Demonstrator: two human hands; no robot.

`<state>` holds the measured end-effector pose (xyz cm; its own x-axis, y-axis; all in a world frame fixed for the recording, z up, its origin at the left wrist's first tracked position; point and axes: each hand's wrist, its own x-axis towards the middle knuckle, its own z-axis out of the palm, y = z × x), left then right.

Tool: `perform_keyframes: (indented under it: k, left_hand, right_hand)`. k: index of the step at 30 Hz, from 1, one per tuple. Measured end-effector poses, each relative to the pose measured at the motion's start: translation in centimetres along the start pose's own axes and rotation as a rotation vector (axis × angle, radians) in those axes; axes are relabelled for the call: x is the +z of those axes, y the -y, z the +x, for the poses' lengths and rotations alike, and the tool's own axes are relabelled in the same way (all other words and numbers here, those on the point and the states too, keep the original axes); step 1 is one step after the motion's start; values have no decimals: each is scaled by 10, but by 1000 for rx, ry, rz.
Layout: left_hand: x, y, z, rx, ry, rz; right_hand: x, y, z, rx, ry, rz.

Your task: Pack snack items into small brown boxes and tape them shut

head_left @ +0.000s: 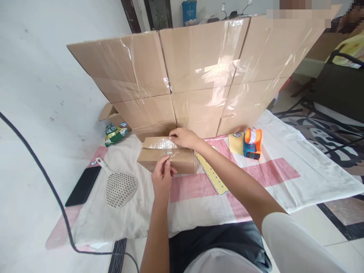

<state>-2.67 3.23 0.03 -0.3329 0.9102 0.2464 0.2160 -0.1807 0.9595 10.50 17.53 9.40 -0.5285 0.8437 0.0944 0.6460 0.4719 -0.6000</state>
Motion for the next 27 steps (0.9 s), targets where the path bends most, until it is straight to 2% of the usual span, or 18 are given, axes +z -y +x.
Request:
perform_keyframes:
  k: [2, 4, 6, 9, 16, 19, 21, 23, 25, 27]
  left_hand:
    - [2, 0, -1, 4, -21, -23]
    - [4, 0, -4, 10, -46, -50]
    - [6, 1, -6, 11, -63, -66]
    - [8, 1, -12, 12, -84, -49]
    - [1, -6, -17, 88, -158, 143]
    - [7, -7, -21, 181, -235, 195]
    - [22, -8, -26, 294, -297, 182]
    - [45, -10, -33, 413, -266, 149]
    - [75, -17, -41, 463, -83, 122]
    - [109, -29, -44, 405, 207, 107]
  right_hand:
    - [-1, -5, -4, 9, -99, 50]
    - [-6, -15, -15, -7, -254, 183]
    - [-14, -32, -36, -27, -402, 325]
    - [-27, -70, -83, 6, -529, 394]
    - [-62, -176, -218, 383, -946, 328]
    - [-80, -215, -253, 499, -1127, 288]
    - [-88, -235, -258, 580, -1129, 303]
    - [-88, -249, -252, 597, -1027, 349]
    - [-81, -255, -238, 543, -900, 383]
    - [-69, -254, -224, 485, -836, 388]
